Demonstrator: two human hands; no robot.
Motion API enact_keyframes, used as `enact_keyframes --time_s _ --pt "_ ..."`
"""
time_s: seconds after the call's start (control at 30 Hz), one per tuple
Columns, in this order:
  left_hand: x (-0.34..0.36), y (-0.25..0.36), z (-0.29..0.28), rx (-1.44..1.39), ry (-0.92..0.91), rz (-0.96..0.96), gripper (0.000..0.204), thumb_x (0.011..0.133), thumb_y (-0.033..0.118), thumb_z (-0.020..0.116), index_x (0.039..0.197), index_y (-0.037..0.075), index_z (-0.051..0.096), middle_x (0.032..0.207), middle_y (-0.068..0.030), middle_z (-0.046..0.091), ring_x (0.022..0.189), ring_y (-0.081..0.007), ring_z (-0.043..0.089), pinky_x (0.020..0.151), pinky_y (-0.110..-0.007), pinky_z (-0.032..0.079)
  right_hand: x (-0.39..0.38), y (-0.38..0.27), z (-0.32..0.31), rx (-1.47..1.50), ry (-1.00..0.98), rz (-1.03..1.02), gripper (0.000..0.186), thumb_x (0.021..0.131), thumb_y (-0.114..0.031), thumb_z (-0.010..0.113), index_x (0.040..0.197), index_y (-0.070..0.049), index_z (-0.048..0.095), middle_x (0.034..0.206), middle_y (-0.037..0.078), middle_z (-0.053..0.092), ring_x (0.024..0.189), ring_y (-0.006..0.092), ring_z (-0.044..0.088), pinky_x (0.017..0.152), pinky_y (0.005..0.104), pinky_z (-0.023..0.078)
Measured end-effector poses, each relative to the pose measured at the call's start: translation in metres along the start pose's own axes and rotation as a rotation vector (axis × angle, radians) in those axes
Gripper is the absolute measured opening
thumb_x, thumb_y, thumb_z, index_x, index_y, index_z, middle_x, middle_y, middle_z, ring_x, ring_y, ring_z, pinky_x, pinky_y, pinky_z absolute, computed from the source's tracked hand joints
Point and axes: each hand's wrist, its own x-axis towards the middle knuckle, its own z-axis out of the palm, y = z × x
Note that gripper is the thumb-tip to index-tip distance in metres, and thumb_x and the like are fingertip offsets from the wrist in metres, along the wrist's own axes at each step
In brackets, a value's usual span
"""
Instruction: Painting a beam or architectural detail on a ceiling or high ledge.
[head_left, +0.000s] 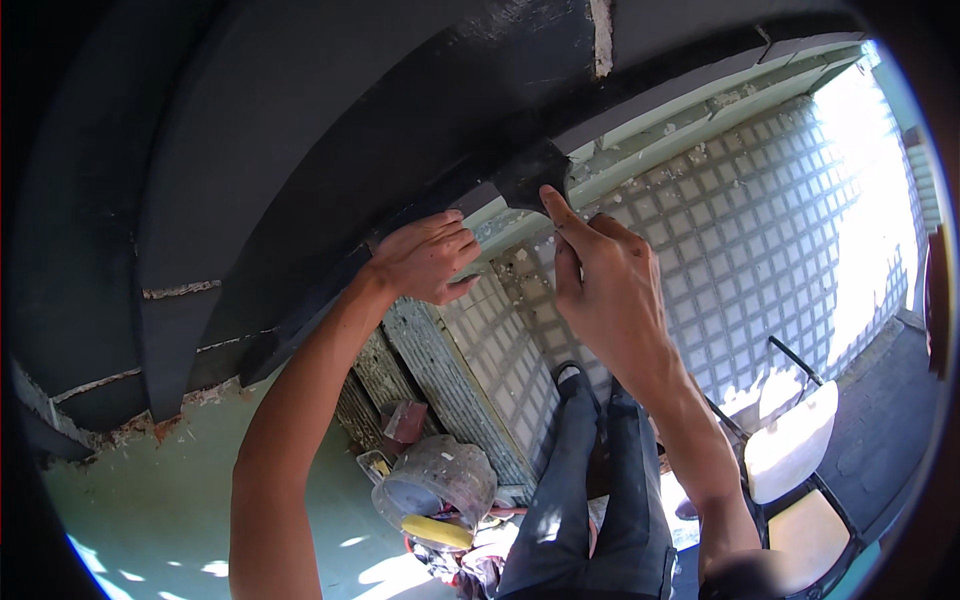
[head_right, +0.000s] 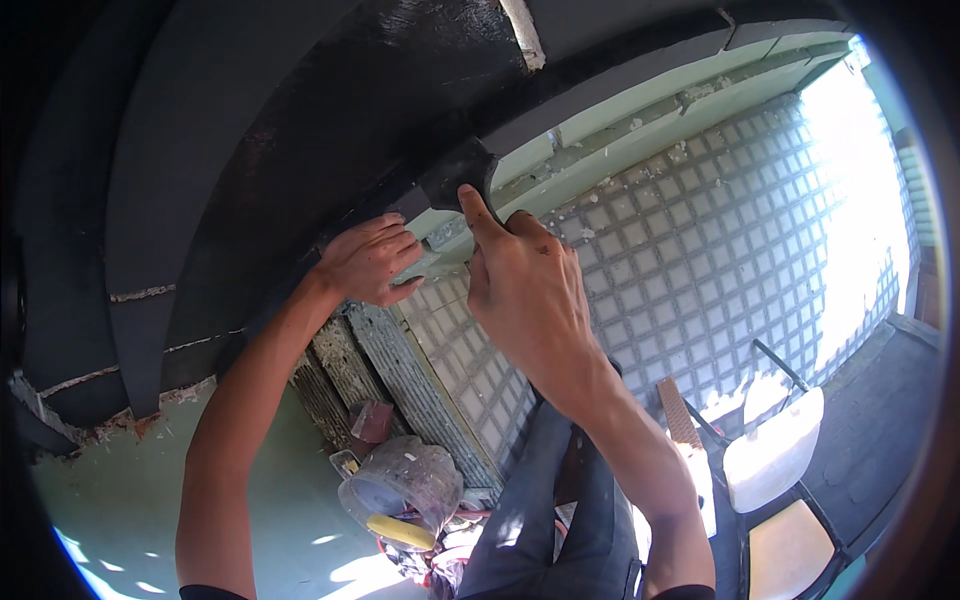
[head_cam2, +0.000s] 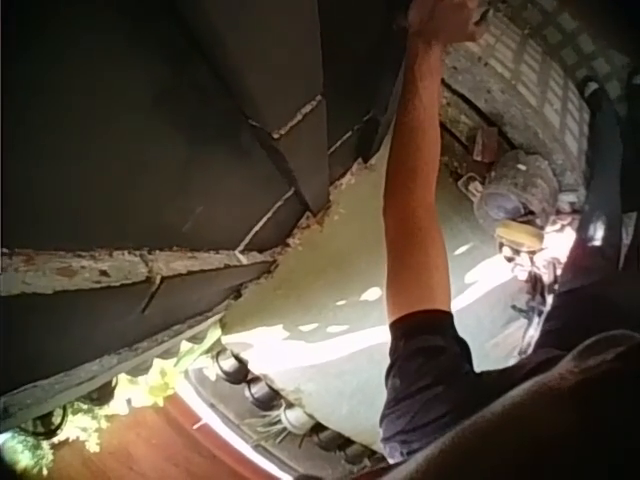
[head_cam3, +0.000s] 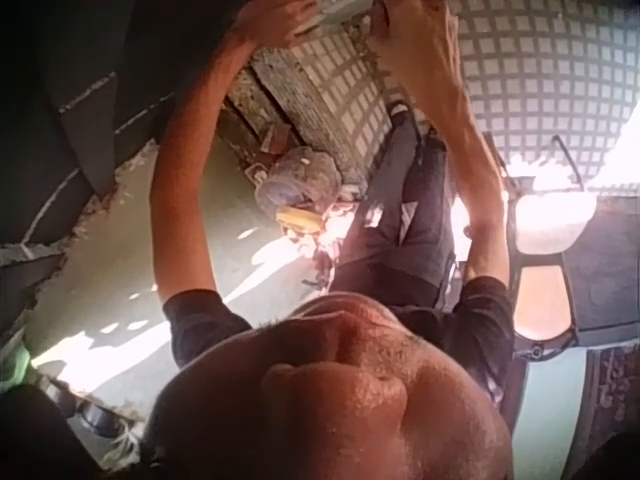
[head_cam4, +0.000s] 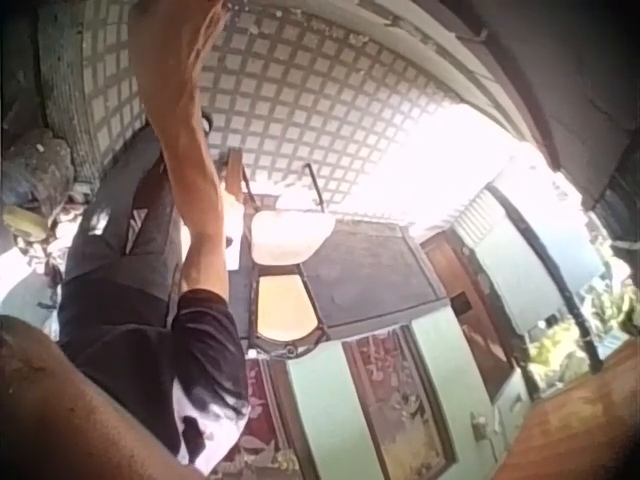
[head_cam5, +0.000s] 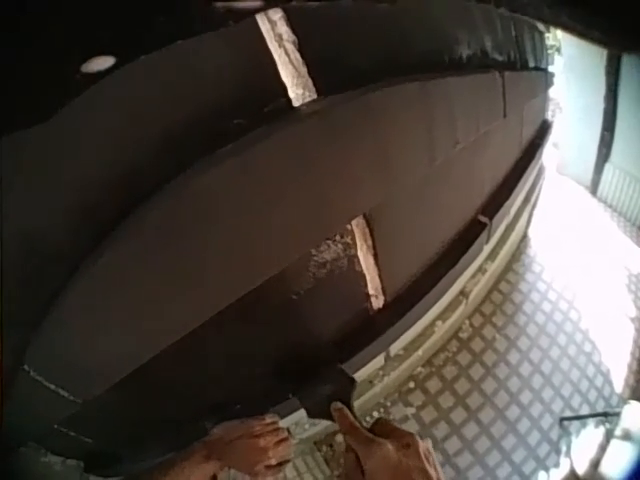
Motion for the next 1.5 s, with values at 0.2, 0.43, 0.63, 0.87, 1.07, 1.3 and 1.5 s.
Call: enact_keyframes --time_s 0.2,0.43,0.63,0.87,1.07,1.3,1.5 --pt "0.004 0.000 0.001 0.107 -0.002 0.017 0.041 0.085 0.045 0.065 0.092 0.005 0.066 0.095 -0.0101 0.069 0.103 -0.0228 0.063 0.108 -0.036 0.040 0.015 -0.037 -0.006 -0.107 -0.051 -0.002 0.041 0.085 0.004 0.055 0.125 0.003 0.066 0.076 0.024 0.066 0.071 0.0368 0.068 0.072 0.0430 0.056" --pt "0.000 -0.002 0.005 0.104 0.003 0.037 0.040 0.085 0.045 0.065 0.091 0.005 0.065 0.091 -0.0097 0.067 0.099 -0.0228 0.062 0.104 -0.035 0.042 0.016 -0.052 0.003 -0.002 0.152 -0.103 0.039 0.086 0.002 0.060 0.124 0.003 0.066 0.073 0.020 0.065 0.063 0.0326 0.066 0.065 0.0417 0.053" --pt "0.002 -0.003 0.003 0.087 0.059 0.059 0.038 0.085 0.044 0.065 0.087 0.006 0.063 0.087 -0.0080 0.065 0.096 -0.0216 0.061 0.103 -0.034 0.041 -0.016 -0.036 -0.001 0.077 0.289 -0.180 0.044 0.088 0.002 0.065 0.131 -0.006 0.067 0.068 0.006 0.058 0.052 0.0108 0.050 0.051 0.0277 0.041" --pt "-0.002 -0.001 -0.001 0.027 -0.043 0.014 0.037 0.085 0.040 0.068 0.093 0.004 0.064 0.099 -0.0115 0.068 0.105 -0.0266 0.062 0.106 -0.037 0.042 -0.017 0.011 0.019 0.204 0.368 -0.002 0.049 0.086 0.004 0.065 0.133 -0.008 0.066 0.071 0.007 0.059 0.055 0.0115 0.050 0.055 0.0287 0.046" --pt "0.005 -0.001 0.000 -0.003 -0.020 0.016 0.035 0.083 0.038 0.069 0.092 0.004 0.065 0.095 -0.0105 0.067 0.101 -0.0259 0.062 0.105 -0.037 0.043 0.008 0.039 0.065 0.224 0.492 -0.369 0.053 0.084 0.007 0.064 0.134 -0.012 0.066 0.074 0.007 0.058 0.059 0.0163 0.054 0.056 0.0283 0.047" --pt "-0.004 -0.003 0.001 0.052 0.008 0.026 0.037 0.087 0.043 0.063 0.088 0.006 0.065 0.088 -0.0076 0.066 0.096 -0.0205 0.062 0.103 -0.034 0.040 -0.016 0.029 0.059 0.107 0.299 -0.027 0.057 0.082 0.007 0.064 0.133 -0.017 0.067 0.073 0.007 0.056 0.061 0.0180 0.058 0.058 0.0302 0.050" --pt "0.002 -0.001 0.001 0.084 0.030 0.047 0.037 0.087 0.043 0.063 0.088 0.006 0.065 0.087 -0.0077 0.066 0.096 -0.0205 0.063 0.103 -0.034 0.040 0.004 -0.006 0.044 0.179 0.505 -0.330 0.057 0.080 0.008 0.066 0.133 -0.014 0.067 0.075 0.006 0.056 0.060 0.0160 0.055 0.058 0.0296 0.050"
